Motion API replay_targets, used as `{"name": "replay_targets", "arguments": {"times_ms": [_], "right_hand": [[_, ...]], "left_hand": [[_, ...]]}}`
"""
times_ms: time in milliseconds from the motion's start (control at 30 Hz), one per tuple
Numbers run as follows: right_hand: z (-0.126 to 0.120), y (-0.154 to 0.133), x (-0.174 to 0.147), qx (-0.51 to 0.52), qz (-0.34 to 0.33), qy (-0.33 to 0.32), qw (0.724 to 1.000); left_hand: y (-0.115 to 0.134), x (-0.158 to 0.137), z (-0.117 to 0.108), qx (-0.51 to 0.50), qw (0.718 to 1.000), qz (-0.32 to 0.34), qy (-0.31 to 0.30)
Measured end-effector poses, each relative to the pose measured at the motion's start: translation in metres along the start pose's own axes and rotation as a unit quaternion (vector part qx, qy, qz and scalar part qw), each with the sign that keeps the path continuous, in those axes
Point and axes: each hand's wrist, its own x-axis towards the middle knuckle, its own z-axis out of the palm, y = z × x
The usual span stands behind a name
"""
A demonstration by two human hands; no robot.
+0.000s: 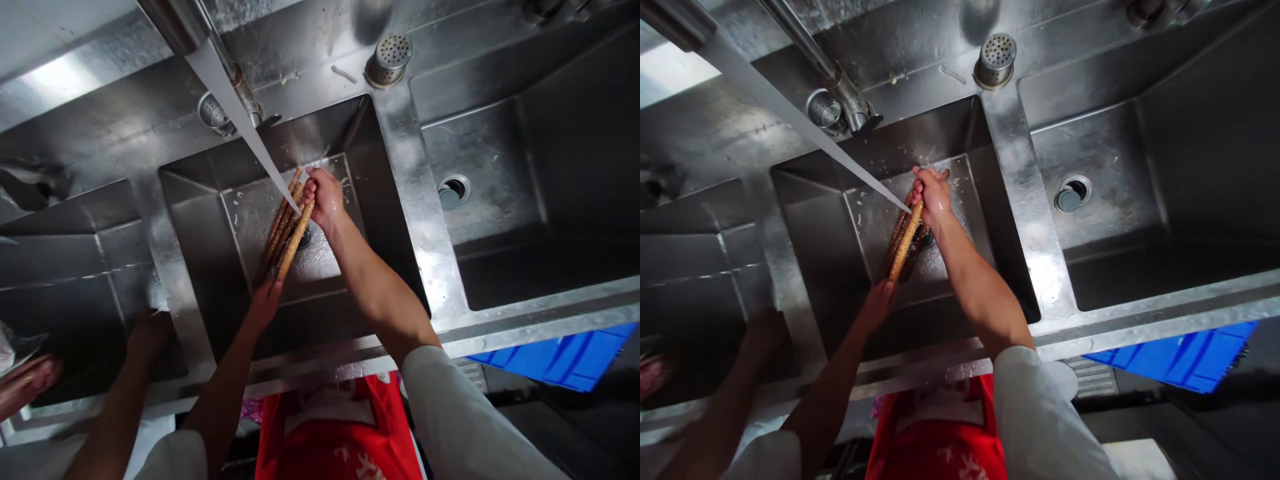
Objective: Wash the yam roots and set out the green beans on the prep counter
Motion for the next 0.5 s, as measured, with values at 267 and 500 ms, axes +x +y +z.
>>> {"name": "replay_targets", "arguments": {"times_ms": [267,500], "right_hand": [[0.007,-0.002,-0.017,-0.006,0.021,-0.005,1.000],[0.024,-0.125,0.030,0.040,-0.201,0.046,0.978]], "left_hand": [[0.064,0.072,0.007,-0.236,0.947,0.032,-0.214],[0.105,0.104,-0.006,-0.395,0.906,0.031,-0.148]]}}
